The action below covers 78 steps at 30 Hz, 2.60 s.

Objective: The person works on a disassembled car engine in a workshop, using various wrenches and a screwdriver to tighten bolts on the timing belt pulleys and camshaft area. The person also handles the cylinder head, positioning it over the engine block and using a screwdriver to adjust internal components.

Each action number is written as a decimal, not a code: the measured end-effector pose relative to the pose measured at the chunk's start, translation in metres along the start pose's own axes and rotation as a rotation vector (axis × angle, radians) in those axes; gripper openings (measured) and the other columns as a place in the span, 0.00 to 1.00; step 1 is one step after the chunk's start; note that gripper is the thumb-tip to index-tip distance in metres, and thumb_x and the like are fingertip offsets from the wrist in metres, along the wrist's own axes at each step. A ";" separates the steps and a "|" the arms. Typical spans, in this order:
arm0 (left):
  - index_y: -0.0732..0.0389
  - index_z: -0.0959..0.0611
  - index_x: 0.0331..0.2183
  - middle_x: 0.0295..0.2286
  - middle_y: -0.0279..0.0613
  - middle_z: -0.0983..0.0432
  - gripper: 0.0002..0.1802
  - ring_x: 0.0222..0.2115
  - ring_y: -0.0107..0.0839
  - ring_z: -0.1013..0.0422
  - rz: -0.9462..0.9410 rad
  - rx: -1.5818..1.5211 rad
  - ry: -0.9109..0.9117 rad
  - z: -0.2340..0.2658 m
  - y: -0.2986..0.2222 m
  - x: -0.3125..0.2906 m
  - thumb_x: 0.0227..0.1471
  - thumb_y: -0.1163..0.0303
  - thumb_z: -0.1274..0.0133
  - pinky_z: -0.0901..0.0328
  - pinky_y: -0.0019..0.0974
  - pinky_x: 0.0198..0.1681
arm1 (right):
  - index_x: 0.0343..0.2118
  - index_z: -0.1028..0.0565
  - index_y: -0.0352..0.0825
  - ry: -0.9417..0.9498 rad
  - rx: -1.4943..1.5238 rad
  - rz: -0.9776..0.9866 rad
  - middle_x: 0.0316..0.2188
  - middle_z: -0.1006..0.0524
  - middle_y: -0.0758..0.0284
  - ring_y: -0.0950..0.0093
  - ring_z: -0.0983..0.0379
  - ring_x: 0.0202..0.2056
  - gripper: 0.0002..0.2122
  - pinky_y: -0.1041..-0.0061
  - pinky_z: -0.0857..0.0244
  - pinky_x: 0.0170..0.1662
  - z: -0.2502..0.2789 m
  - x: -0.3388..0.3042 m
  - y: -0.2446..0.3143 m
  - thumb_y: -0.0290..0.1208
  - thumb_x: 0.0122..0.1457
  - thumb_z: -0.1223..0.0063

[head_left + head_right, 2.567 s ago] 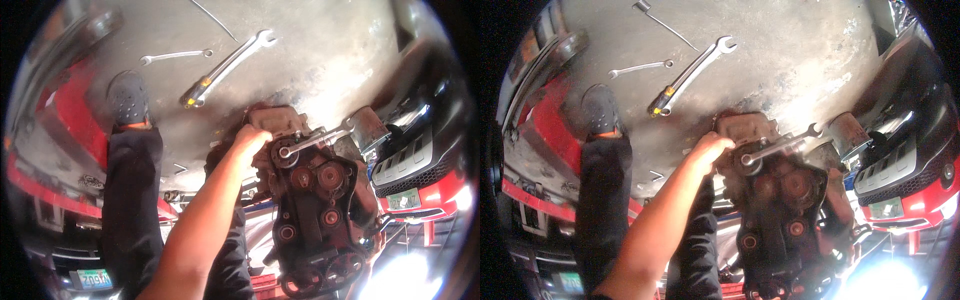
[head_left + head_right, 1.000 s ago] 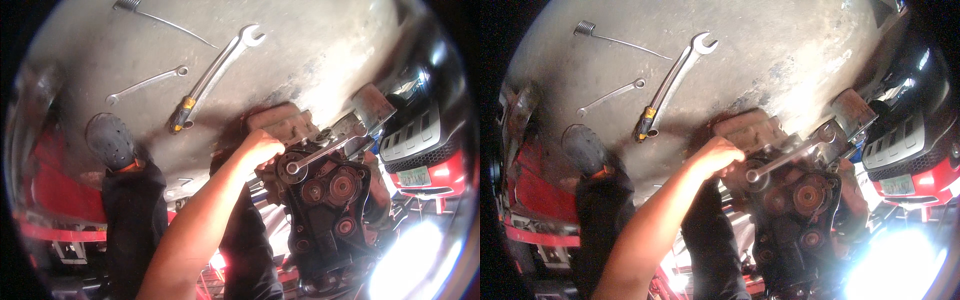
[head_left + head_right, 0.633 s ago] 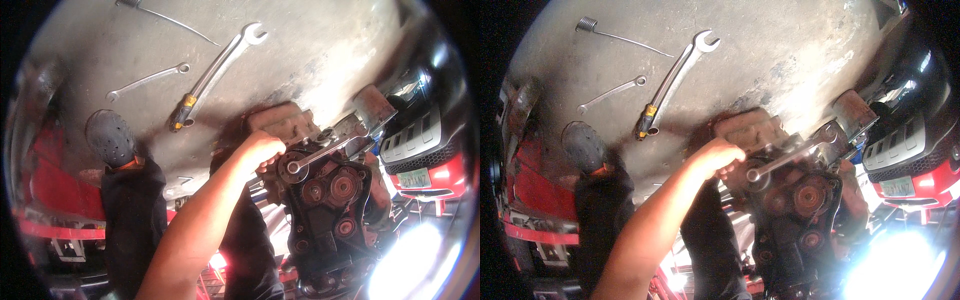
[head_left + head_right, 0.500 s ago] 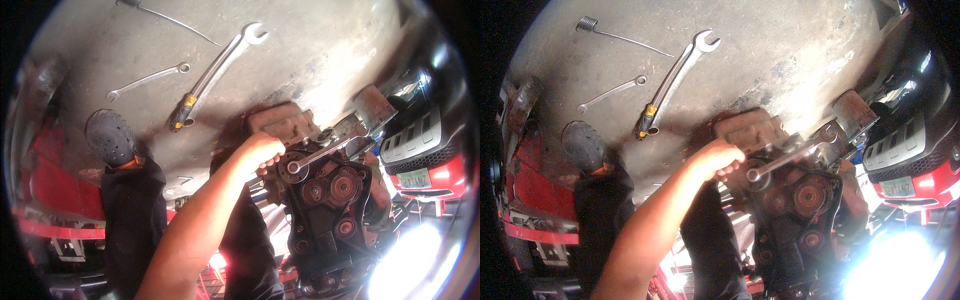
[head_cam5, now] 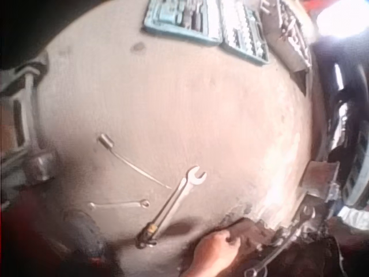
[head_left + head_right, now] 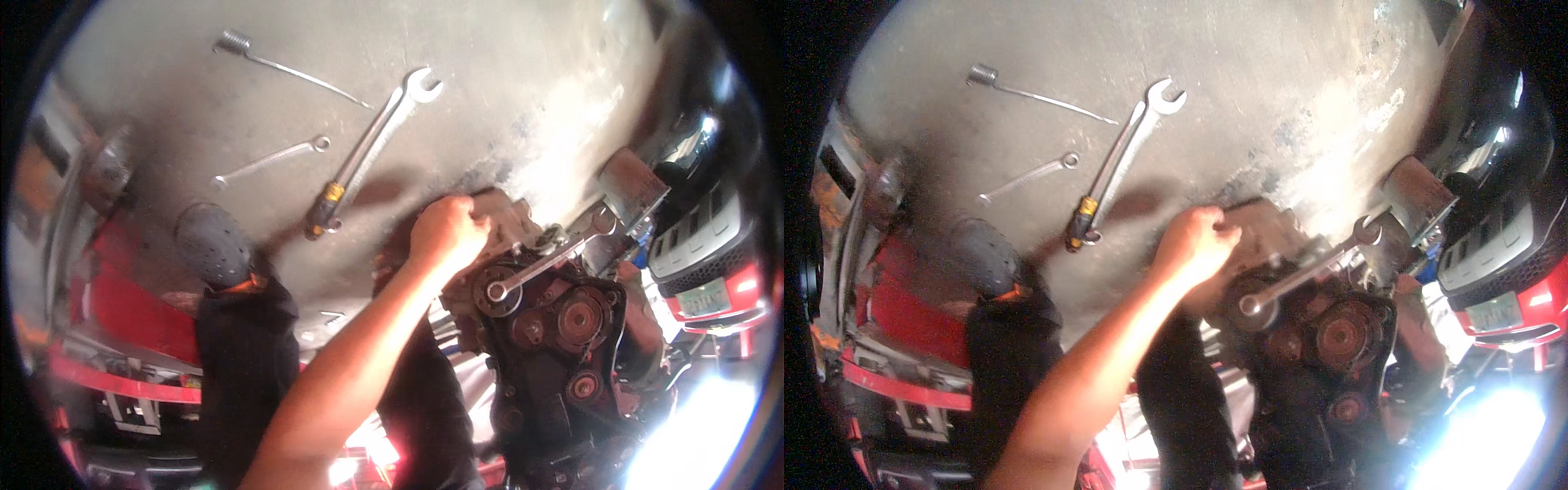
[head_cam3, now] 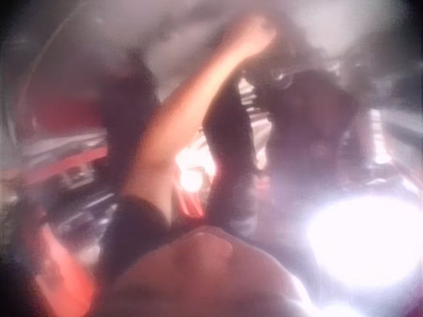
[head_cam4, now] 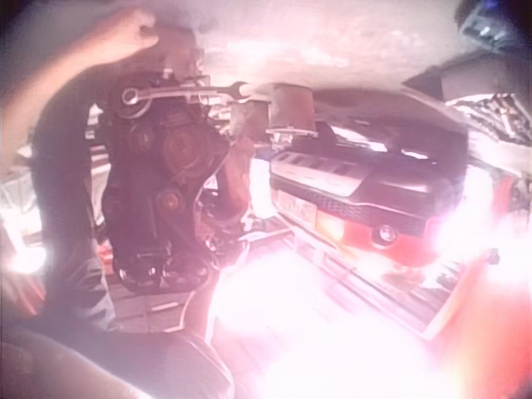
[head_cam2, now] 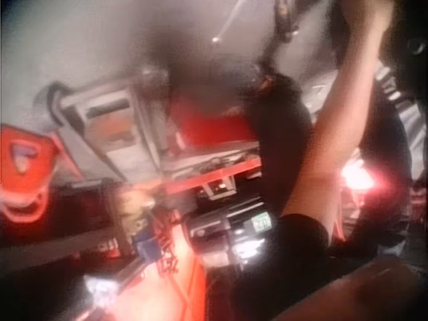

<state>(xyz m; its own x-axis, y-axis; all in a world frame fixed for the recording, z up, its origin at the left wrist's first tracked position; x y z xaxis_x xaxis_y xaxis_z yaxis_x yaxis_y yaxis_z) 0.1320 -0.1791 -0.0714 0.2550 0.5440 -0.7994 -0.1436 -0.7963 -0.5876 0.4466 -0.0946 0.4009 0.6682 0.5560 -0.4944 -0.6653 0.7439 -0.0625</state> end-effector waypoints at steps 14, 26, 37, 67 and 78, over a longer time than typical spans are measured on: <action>0.60 0.24 0.39 0.35 0.47 0.20 0.24 0.39 0.44 0.22 0.051 1.186 -0.285 0.117 0.068 -0.008 0.50 0.54 0.34 0.25 0.44 0.41 | 0.57 0.26 0.30 0.044 0.190 0.137 0.51 0.24 0.61 0.70 0.26 0.47 0.19 0.70 0.35 0.56 0.009 -0.014 -0.023 0.36 0.70 0.57; 0.60 0.19 0.49 0.57 0.50 0.31 0.18 0.59 0.47 0.36 -0.236 1.649 -0.449 0.255 -0.025 0.029 0.60 0.72 0.58 0.43 0.50 0.62 | 0.55 0.24 0.32 -0.009 0.182 0.052 0.48 0.22 0.63 0.72 0.28 0.51 0.20 0.72 0.38 0.56 -0.003 -0.035 0.010 0.38 0.65 0.49; 0.63 0.17 0.50 0.43 0.56 0.19 0.17 0.43 0.52 0.22 -0.384 1.006 -0.176 0.155 -0.100 -0.137 0.62 0.68 0.50 0.30 0.46 0.48 | 0.46 0.18 0.38 -0.082 -0.025 0.175 0.52 0.23 0.60 0.58 0.35 0.59 0.19 0.54 0.49 0.65 0.002 -0.040 0.020 0.45 0.59 0.48; 0.56 0.17 0.53 0.24 0.44 0.27 0.32 0.22 0.41 0.24 -0.847 2.058 0.356 -0.156 -0.412 -0.499 0.41 0.78 0.43 0.29 0.43 0.23 | 0.39 0.21 0.33 -0.685 1.327 0.067 0.38 0.22 0.61 0.60 0.28 0.43 0.09 0.64 0.34 0.48 0.005 -0.169 -0.075 0.25 0.55 0.40; 0.60 0.22 0.56 0.24 0.45 0.27 0.35 0.21 0.44 0.26 -0.630 1.898 0.703 -0.170 -0.420 -0.517 0.41 0.80 0.41 0.30 0.44 0.24 | 0.38 0.21 0.29 0.178 2.371 -0.619 0.23 0.25 0.71 0.86 0.35 0.20 0.12 0.85 0.42 0.22 -0.065 -0.284 -0.017 0.35 0.68 0.44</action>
<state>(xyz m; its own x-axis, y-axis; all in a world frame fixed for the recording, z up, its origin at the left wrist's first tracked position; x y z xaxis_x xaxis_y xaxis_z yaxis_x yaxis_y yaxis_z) 0.2227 -0.1711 0.6095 0.8072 0.0400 -0.5889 -0.3563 0.8285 -0.4320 0.2462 -0.2893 0.4856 0.4510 0.2852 -0.8457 0.8911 -0.1973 0.4087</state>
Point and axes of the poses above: each hand's wrist, its own x-axis towards the middle knuckle, its own z-axis out of the back of the hand, y = z × x, the point moved 6 cm from there along x, towards the middle knuckle
